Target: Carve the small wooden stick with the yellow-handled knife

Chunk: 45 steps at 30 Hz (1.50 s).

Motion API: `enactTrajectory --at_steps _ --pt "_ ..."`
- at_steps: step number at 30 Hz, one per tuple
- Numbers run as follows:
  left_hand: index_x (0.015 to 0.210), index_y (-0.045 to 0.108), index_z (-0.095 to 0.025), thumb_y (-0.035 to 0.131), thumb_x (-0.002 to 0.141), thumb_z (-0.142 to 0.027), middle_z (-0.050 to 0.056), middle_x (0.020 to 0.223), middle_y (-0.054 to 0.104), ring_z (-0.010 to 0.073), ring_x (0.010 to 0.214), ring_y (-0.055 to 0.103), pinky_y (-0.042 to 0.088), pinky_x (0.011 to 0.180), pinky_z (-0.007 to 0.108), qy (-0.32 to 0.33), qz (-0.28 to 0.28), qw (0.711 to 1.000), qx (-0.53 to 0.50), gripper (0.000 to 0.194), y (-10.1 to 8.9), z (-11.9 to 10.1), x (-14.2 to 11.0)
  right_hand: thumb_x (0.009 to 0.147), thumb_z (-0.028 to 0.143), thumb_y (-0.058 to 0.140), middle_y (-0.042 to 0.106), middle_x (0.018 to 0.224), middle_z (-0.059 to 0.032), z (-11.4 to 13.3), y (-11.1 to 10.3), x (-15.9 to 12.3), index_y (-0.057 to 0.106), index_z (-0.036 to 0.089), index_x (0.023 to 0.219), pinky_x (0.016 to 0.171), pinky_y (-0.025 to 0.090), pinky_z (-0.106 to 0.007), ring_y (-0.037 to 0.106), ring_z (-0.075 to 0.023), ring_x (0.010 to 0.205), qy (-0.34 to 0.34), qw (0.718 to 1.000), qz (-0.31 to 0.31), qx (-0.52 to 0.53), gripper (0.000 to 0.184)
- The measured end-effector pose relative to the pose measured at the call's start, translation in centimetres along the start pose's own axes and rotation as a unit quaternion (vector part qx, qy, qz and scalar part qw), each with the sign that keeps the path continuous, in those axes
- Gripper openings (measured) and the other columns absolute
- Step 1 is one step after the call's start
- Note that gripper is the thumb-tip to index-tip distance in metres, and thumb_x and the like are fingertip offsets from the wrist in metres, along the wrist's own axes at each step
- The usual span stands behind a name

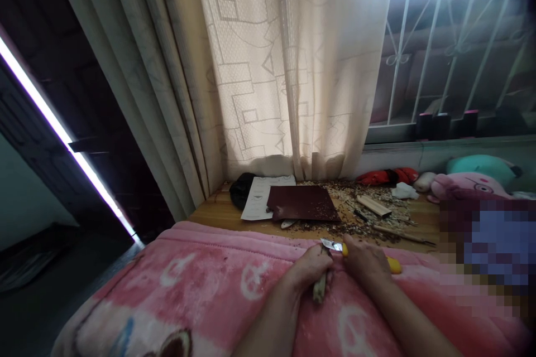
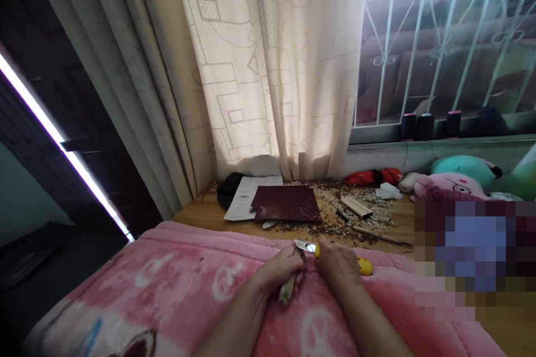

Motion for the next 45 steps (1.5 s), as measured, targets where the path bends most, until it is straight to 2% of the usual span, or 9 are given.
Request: enactTrajectory --at_steps 8,16,18,20,22,25,28,41,45 --pt "0.055 0.04 -0.015 0.034 0.05 -0.012 -0.004 0.041 0.044 0.007 0.031 0.04 0.032 0.031 0.017 -0.008 0.026 0.999 -0.047 0.009 0.5 0.1 -0.8 0.068 0.024 0.036 0.059 0.068 -0.0056 -1.7 -0.1 0.5 0.05 0.02 0.075 0.053 0.03 -0.026 0.054 -0.0178 0.064 0.059 0.998 0.004 0.013 0.016" --pt "0.074 0.04 -0.017 0.039 0.054 -0.015 -0.007 0.039 0.041 0.0069 0.026 0.034 0.029 0.027 0.017 0.03 0.004 0.991 -0.128 0.02 -0.8 -0.7 -0.8 0.069 0.02 0.036 0.056 0.07 -0.0052 -1.5 -0.8 0.1 0.051 0.02 0.074 0.056 0.03 -0.027 0.051 -0.0181 0.066 0.048 0.996 -0.066 -0.029 0.015" --pt "0.073 0.04 -0.016 0.04 0.054 -0.015 -0.006 0.038 0.04 0.0064 0.026 0.033 0.028 0.027 0.017 0.057 -0.008 0.987 -0.147 0.018 -1.3 -0.9 -0.6 0.07 0.017 0.036 0.055 0.081 -0.0074 -1.2 -2.0 -0.1 0.052 0.019 0.077 0.064 0.03 -0.03 0.049 -0.0205 0.078 0.035 0.992 -0.112 -0.052 0.018" --pt "0.072 0.039 -0.017 0.04 0.055 -0.016 -0.007 0.038 0.039 0.0059 0.026 0.033 0.027 0.027 0.016 0.088 -0.025 0.98 -0.177 0.017 -1.9 -1.1 -0.4 0.071 0.014 0.034 0.048 0.103 -0.0093 -1.1 -3.6 -0.4 0.05 0.02 0.093 0.075 0.026 -0.034 0.038 -0.0237 0.098 0.03 0.979 -0.184 -0.079 0.028" --pt "0.073 0.038 -0.017 0.039 0.057 -0.017 -0.007 0.038 0.038 0.0057 0.027 0.032 0.027 0.028 0.015 0.116 -0.046 0.97 -0.209 0.016 -2.4 -1.2 -0.3 0.071 0.011 0.031 0.04 0.112 -0.0089 -1.3 -4.2 -0.5 0.044 0.021 0.103 0.08 0.021 -0.036 0.031 -0.0236 0.105 0.027 0.974 -0.205 -0.087 0.035" --pt "0.074 0.036 -0.018 0.039 0.058 -0.018 -0.008 0.038 0.037 0.0057 0.027 0.033 0.026 0.028 0.015 0.135 -0.063 0.962 -0.23 0.016 -2.9 -1.1 -0.1 0.073 0.013 0.031 0.052 0.091 -0.0071 -1.8 -3.0 0.0 0.051 0.02 0.087 0.07 0.028 -0.031 0.045 -0.019 0.086 0.016 0.988 -0.14 -0.07 0.025" --pt "0.075 0.036 -0.018 0.039 0.058 -0.019 -0.007 0.039 0.038 0.0059 0.027 0.034 0.026 0.028 0.015 0.135 -0.065 0.962 -0.227 0.017 -3.0 -1.0 0.1 0.073 0.018 0.033 0.054 0.073 -0.0043 -2.4 -1.7 0.2 0.052 0.02 0.076 0.059 0.028 -0.026 0.049 -0.0152 0.068 0.038 0.994 -0.092 -0.053 0.02" --pt "0.075 0.036 -0.017 0.04 0.057 -0.022 -0.007 0.037 0.038 0.0063 0.027 0.034 0.028 0.029 0.015 0.096 -0.104 0.974 -0.175 0.02 -3.2 -0.8 0.2 0.068 0.023 0.036 0.056 0.075 -0.0053 -2.6 -0.5 0.2 0.052 0.02 0.076 0.058 0.029 -0.026 0.051 -0.0183 0.072 0.046 0.999 -0.013 -0.004 0.018" --pt "0.077 0.037 -0.017 0.041 0.058 -0.024 -0.007 0.039 0.039 0.0061 0.027 0.035 0.029 0.029 0.016 0.092 -0.118 0.974 -0.169 0.02 -3.2 -0.9 0.0 0.066 0.029 0.038 0.057 0.077 -0.0046 -2.4 -0.3 0.3 0.051 0.021 0.085 0.061 0.03 -0.027 0.051 -0.0186 0.074 0.032 0.999 0.004 0.022 0.024"
Point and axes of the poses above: each hand's wrist, its own x-axis towards the middle knuckle, its own y-axis out of the palm, z = x × y, the point moved 7 cm from there along x, towards the middle knuckle
